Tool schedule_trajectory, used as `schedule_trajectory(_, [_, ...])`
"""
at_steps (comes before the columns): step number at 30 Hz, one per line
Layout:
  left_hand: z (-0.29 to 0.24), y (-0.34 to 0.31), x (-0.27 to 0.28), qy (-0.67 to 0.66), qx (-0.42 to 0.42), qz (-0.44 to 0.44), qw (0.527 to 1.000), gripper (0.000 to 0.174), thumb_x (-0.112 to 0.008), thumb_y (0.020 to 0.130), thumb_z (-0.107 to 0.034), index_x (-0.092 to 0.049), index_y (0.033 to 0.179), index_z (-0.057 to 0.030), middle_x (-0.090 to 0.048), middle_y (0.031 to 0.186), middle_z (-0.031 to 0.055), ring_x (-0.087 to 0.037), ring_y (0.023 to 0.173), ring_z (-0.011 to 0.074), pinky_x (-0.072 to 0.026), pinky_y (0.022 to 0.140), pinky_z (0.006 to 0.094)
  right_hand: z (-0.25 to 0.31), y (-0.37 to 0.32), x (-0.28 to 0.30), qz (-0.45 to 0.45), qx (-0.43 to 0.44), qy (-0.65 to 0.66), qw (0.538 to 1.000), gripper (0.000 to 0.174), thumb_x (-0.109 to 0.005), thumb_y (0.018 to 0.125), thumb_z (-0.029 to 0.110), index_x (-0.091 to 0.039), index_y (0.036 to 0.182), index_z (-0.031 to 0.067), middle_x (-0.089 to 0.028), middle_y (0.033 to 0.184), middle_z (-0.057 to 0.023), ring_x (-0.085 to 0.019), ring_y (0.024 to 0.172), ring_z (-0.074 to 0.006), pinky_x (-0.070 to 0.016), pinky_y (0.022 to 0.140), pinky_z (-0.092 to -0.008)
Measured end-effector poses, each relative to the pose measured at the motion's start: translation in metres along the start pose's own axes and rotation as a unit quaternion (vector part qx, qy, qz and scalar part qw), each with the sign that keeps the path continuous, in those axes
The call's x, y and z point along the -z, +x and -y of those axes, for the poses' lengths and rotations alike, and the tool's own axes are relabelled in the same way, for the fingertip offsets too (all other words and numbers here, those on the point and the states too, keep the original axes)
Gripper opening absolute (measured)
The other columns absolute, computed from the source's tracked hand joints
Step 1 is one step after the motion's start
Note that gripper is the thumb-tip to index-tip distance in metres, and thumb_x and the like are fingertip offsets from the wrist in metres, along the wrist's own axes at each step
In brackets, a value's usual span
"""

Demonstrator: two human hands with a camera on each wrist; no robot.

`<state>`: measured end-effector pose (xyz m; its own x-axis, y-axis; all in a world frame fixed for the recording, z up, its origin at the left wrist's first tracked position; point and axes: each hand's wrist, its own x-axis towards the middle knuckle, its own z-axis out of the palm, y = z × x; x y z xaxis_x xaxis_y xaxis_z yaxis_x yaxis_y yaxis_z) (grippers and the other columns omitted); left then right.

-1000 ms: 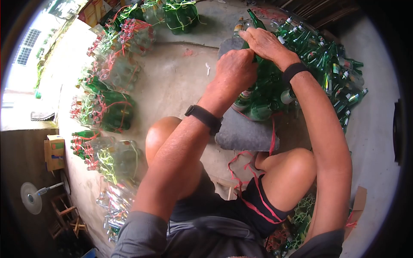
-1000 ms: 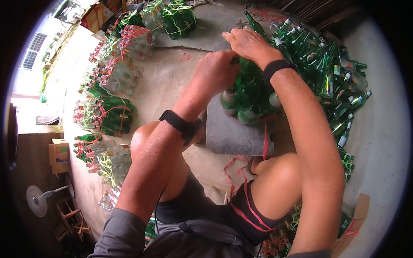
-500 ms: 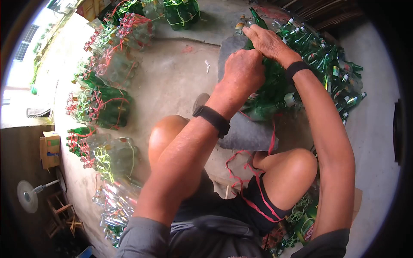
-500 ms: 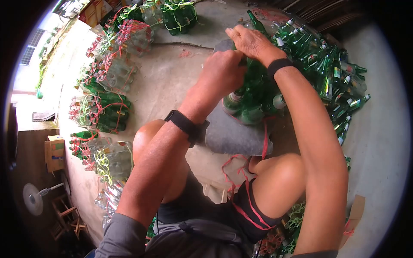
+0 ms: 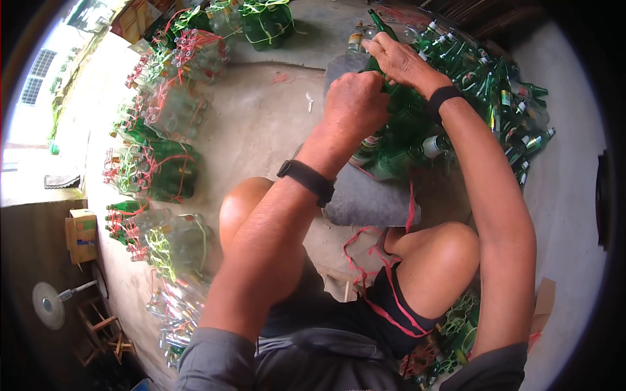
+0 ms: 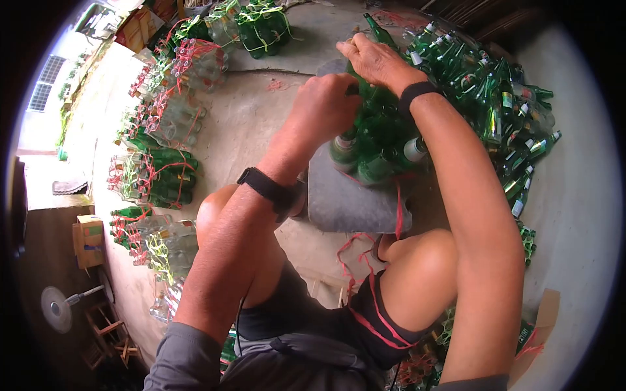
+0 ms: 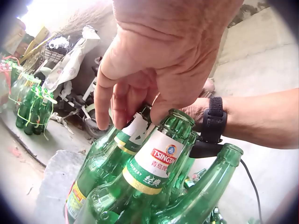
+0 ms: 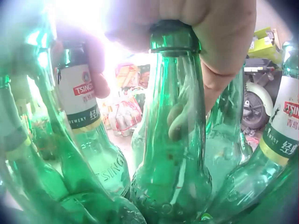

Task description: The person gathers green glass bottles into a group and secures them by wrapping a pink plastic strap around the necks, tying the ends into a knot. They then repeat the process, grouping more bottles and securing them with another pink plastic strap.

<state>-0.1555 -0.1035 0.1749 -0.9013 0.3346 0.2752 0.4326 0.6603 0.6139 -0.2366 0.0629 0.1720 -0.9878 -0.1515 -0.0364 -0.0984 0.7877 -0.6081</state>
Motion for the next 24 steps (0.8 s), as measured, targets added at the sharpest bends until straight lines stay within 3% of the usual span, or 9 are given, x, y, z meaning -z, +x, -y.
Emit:
schedule_trajectory(2, [-0.001,0.0,0.0,-0.002,-0.012,-0.001,1.0,0.013,-0.068,0.079,-0.015,-0.072,0.086,-0.0047,-0.07,0.083,0.023,-0.069,0.085,0.0434,-0.0549,0.079,0.053,-0.003,0.003,-0.003,-0.01,0.004,-0.031,0.999,0.06,-0.044,0.103,0.058,-0.058,0.129,0.0053,-0.065,0.126,-0.0277,-0.059,0.122,-0.0456,-0.0454,0.104,-0.0498])
schedule_trajectory(4, [-0.002,0.0,0.002,0.0,-0.002,0.004,1.0,0.014,-0.069,0.08,-0.016,-0.072,0.089,-0.0051,-0.07,0.083,0.0224,-0.069,0.085,0.0438,-0.0545,0.079,0.0535,0.004,0.004,-0.005,-0.043,0.027,-0.106,0.993,0.052,-0.047,0.103,0.057,-0.051,0.118,0.0072,-0.069,0.1,-0.0265,-0.066,0.098,-0.0471,-0.0501,0.085,-0.054])
schedule_trajectory(5, [-0.002,0.001,0.004,0.0,-0.006,0.004,1.0,0.014,-0.069,0.08,-0.016,-0.072,0.089,-0.0051,-0.07,0.083,0.0224,-0.069,0.085,0.0438,-0.0545,0.079,0.0535,0.003,-0.001,0.002,-0.001,0.047,-0.094,0.994,0.054,-0.048,0.102,0.058,-0.052,0.122,0.0082,-0.068,0.107,-0.031,-0.06,0.107,-0.0527,-0.0459,0.092,-0.0562])
schedule_trajectory(8, [-0.002,0.003,0.003,0.023,0.015,0.034,0.999,0.03,-0.065,0.082,-0.021,-0.077,0.107,-0.0091,-0.072,0.092,0.0216,-0.07,0.09,0.042,-0.0551,0.083,0.0491,0.001,-0.006,0.001,-0.015,0.025,-0.111,0.993,0.055,-0.049,0.102,0.058,-0.052,0.123,0.0075,-0.067,0.107,-0.0315,-0.061,0.107,-0.0516,-0.0468,0.091,-0.0554])
schedule_trajectory(13, [0.001,0.002,0.0,0.025,0.003,0.022,0.999,0.03,-0.064,0.082,-0.021,-0.077,0.106,-0.0098,-0.072,0.093,0.0216,-0.07,0.091,0.042,-0.0552,0.084,0.0488,0.006,-0.019,0.025,-0.01,0.05,-0.115,0.992,0.056,-0.054,0.1,0.054,-0.054,0.122,0.0024,-0.067,0.111,-0.0316,-0.06,0.112,-0.0501,-0.047,0.091,-0.0552])
schedule_trajectory(17, [0.0,0.002,0.002,0.028,-0.002,0.022,0.999,0.029,-0.062,0.082,-0.022,-0.077,0.104,-0.0097,-0.072,0.094,0.0215,-0.069,0.092,0.0427,-0.0551,0.084,0.0489,0.012,-0.037,0.051,-0.032,0.08,-0.071,0.994,0.036,-0.065,0.096,0.032,-0.063,0.113,-0.0001,-0.066,0.092,-0.0172,-0.062,0.08,-0.0268,-0.0501,0.075,-0.0394])
schedule_trajectory(21, [0.005,0.005,0.0,0.043,-0.026,0.018,0.999,0.028,-0.062,0.082,-0.022,-0.076,0.102,-0.0086,-0.072,0.094,0.0222,-0.069,0.091,0.0432,-0.0552,0.083,0.0498,0.02,-0.082,0.088,-0.041,0.077,-0.057,0.995,0.033,-0.063,0.097,0.028,-0.066,0.114,-0.001,-0.066,0.088,-0.0122,-0.064,0.08,-0.0223,-0.0503,0.074,-0.0366])
schedule_trajectory(22, [0.005,0.005,0.001,0.041,-0.025,0.022,0.999,0.028,-0.062,0.082,-0.022,-0.076,0.102,-0.0086,-0.072,0.094,0.0222,-0.069,0.091,0.0432,-0.0552,0.083,0.0498,0.014,-0.093,0.089,-0.127,0.155,-0.075,0.977,0.032,-0.062,0.097,0.025,-0.066,0.114,-0.0018,-0.066,0.088,-0.01,-0.065,0.079,-0.0182,-0.0511,0.073,-0.035])
schedule_trajectory(24, [0.006,0.004,0.001,0.049,-0.046,0.017,0.998,0.022,-0.069,0.083,-0.022,-0.075,0.098,-0.0071,-0.073,0.091,0.0214,-0.07,0.09,0.0432,-0.0554,0.082,0.0528,0.009,-0.128,0.102,-0.109,0.088,-0.018,0.99,0.029,-0.061,0.098,0.022,-0.067,0.115,-0.0007,-0.068,0.091,-0.0071,-0.067,0.08,-0.0139,-0.0534,0.072,-0.0314])
